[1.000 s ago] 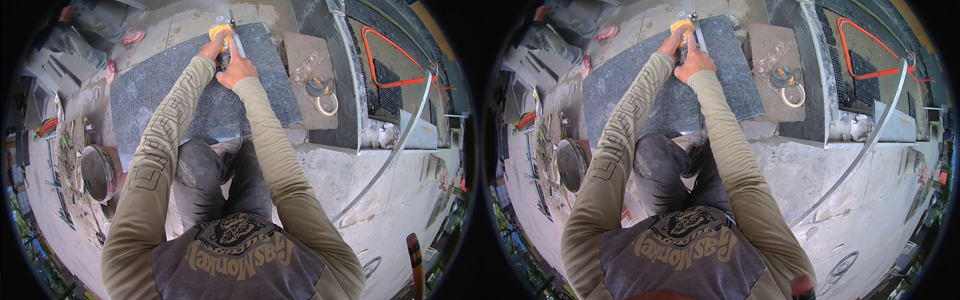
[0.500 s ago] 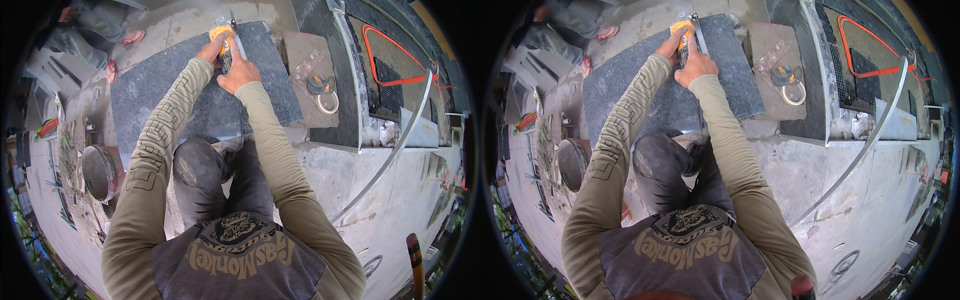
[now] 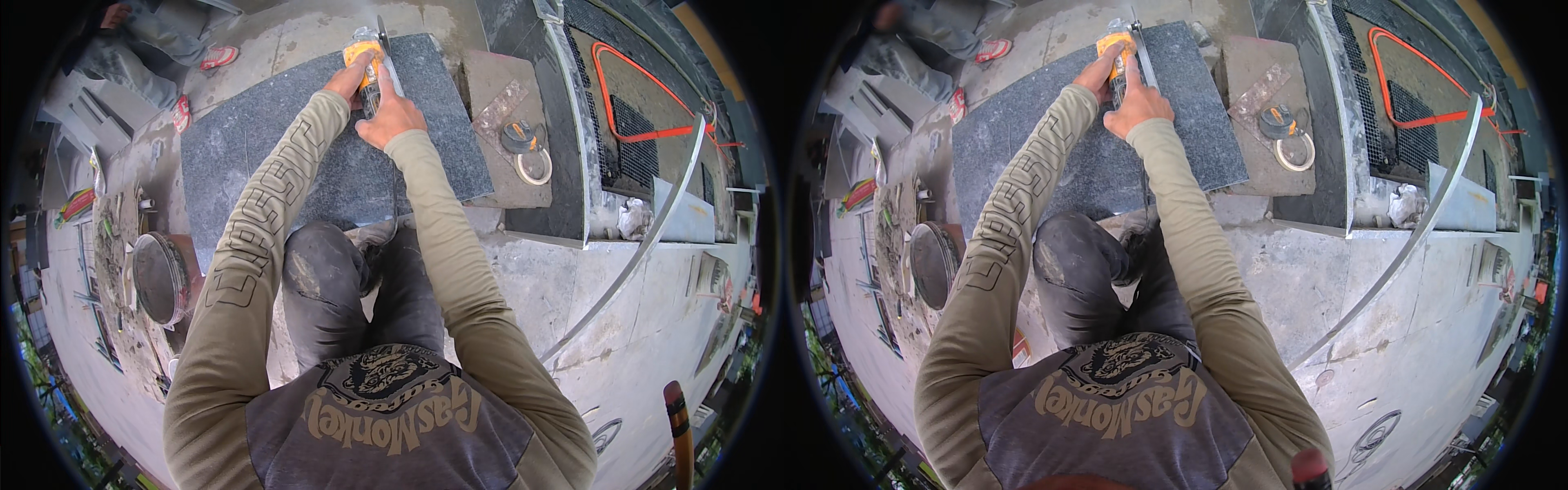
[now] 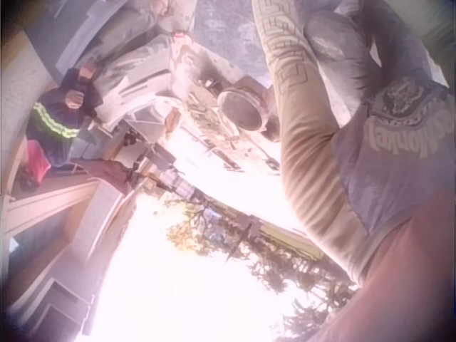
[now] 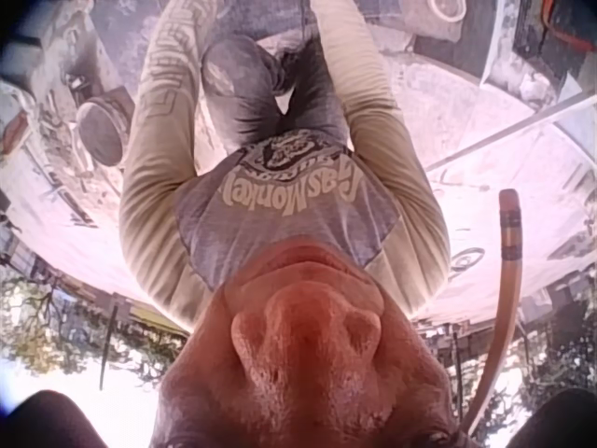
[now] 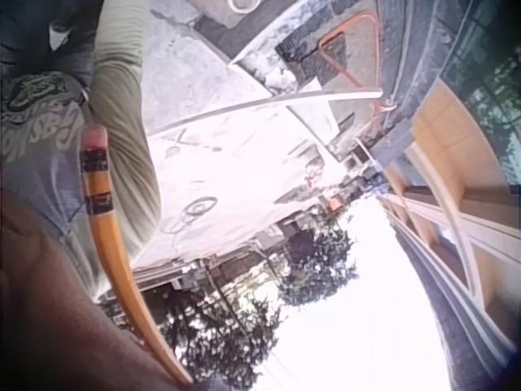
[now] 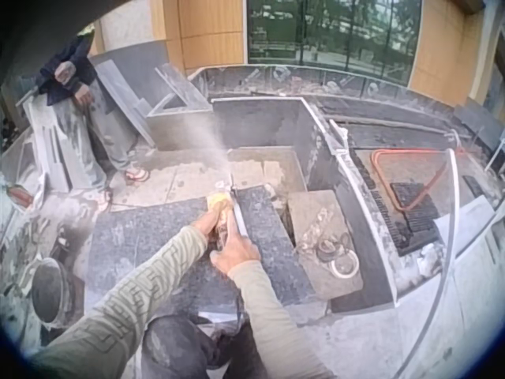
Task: The person uses an angle grinder to cut a dark stone tile on the floor. They guide the tool along a marked line, then reposition the tile to continue cutting another edge.
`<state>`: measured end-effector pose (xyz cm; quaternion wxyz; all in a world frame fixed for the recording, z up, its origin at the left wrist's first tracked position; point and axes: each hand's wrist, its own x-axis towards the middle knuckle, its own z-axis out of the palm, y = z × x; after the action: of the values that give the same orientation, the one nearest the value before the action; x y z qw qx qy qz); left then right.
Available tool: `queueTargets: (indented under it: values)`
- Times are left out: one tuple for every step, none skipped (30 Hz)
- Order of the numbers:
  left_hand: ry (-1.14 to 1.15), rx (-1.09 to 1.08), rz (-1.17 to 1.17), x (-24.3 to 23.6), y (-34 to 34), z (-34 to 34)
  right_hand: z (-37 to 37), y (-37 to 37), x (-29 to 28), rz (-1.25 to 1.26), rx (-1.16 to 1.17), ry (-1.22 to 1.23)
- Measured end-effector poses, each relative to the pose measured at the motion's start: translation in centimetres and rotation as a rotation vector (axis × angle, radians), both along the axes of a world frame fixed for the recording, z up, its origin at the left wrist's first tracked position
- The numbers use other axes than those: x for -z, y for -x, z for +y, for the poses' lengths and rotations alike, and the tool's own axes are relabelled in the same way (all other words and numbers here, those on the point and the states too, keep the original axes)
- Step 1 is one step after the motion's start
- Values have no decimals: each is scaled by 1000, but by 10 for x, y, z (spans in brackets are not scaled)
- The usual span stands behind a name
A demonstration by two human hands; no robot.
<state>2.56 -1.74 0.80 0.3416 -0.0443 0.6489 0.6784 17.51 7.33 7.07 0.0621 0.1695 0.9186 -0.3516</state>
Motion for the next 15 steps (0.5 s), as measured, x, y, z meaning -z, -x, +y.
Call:
queueTargets:
  values:
    - [-2, 2, -3, 1, 2, 1, 0, 2, 0, -2, 0, -6]
    - [-7, -5, -12, 3, 6, 0, -1, 4, 0, -3, -1, -5]
    - [-12, -13, -21, 6, 9, -1, -2, 6, 0, -4, -2, -5]
    - [-17, -21, -30, 8, 12, -2, -3, 8, 0, -5, -3, -4]
    - [6, -28, -5, 8, 14, 0, -2, 11, 2, -10, 0, -9]
    - [30, -36, 20, 7, 15, 1, -1, 13, 3, -14, 3, -13]
    - [54, -43, 45, 7, 16, 3, -1, 15, 5, -18, 5, -18]
    - [37, -37, 18, 6, 17, 3, 0, 17, 6, -14, 3, -17]
    - [20, -31, -9, 5, 18, 4, 0, 19, 7, -9, 1, -16]
    - [3, -25, -36, 3, 19, 4, 1, 21, 8, -3, -1, -16]
    - [19, -12, -29, -1, 16, 6, 2, 21, 9, -11, 9, -17]
    - [35, 3, -22, -5, 14, 9, 3, 22, 9, -19, 20, -19]
    - [51, 17, -15, -10, 11, 11, 5, 21, 9, -27, 32, -21]
    - [29, -1, -21, -6, 13, 6, 2, 19, 6, -12, 10, -17]
    - [9, -24, -26, 2, 15, 0, -2, 16, 2, 3, -17, -11]
